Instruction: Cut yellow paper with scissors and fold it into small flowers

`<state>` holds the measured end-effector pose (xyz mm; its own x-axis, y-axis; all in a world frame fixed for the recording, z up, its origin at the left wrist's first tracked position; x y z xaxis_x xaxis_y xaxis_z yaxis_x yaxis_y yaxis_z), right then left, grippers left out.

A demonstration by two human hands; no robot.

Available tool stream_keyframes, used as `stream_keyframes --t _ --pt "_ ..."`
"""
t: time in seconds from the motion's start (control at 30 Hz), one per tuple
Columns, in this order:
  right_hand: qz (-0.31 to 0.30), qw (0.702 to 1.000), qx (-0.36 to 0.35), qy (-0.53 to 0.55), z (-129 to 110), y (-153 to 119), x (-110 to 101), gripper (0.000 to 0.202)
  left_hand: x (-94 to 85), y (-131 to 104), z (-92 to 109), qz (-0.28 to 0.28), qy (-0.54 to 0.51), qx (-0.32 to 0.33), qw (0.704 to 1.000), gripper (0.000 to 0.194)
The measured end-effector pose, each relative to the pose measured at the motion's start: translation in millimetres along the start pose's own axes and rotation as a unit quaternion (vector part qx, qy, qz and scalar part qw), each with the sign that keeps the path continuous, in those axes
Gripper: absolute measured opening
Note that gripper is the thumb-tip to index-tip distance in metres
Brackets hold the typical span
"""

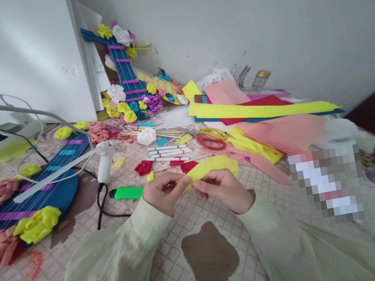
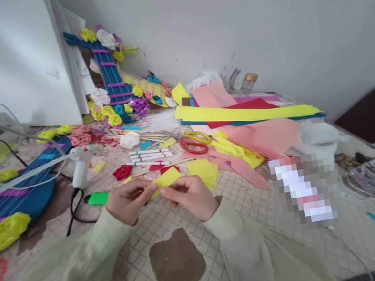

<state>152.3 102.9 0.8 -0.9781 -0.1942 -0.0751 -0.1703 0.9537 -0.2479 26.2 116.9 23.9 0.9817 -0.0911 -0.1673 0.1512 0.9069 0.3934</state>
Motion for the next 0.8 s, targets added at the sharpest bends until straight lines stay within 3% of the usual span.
stream_keyframes --t 0.3,0.5,0.8 --pt "-0.004 1.000 -0.011 -0.002 -3.1 -1.8 3.4 0.022 -0.4 -4.7 -6.5 0.043 -0.061 -0.049 0.996 0.012" --pt "-0.024 1.000 0.002 -0.020 1.6 -1.2 9.7 0.025 6.0 -3.7 -11.3 0.005 -0.073 -0.051 0.996 0.012" --pt "-0.027 0.999 -0.006 -0.025 2.0 -4.5 14.1 0.022 5.3 -5.8 -11.4 0.029 -0.083 -0.047 0.995 0.009"
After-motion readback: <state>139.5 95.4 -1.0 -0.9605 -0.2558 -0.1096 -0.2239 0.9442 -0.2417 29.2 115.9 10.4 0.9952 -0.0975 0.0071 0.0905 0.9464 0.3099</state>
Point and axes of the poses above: each hand's wrist, its own y-axis towards the middle knuckle, its own x-axis out of the palm, z = x × y, the point moved 9 cm from there along y, towards the middle knuckle, and after that the axes turned 10 degrees about x, right-handed, at the moved point
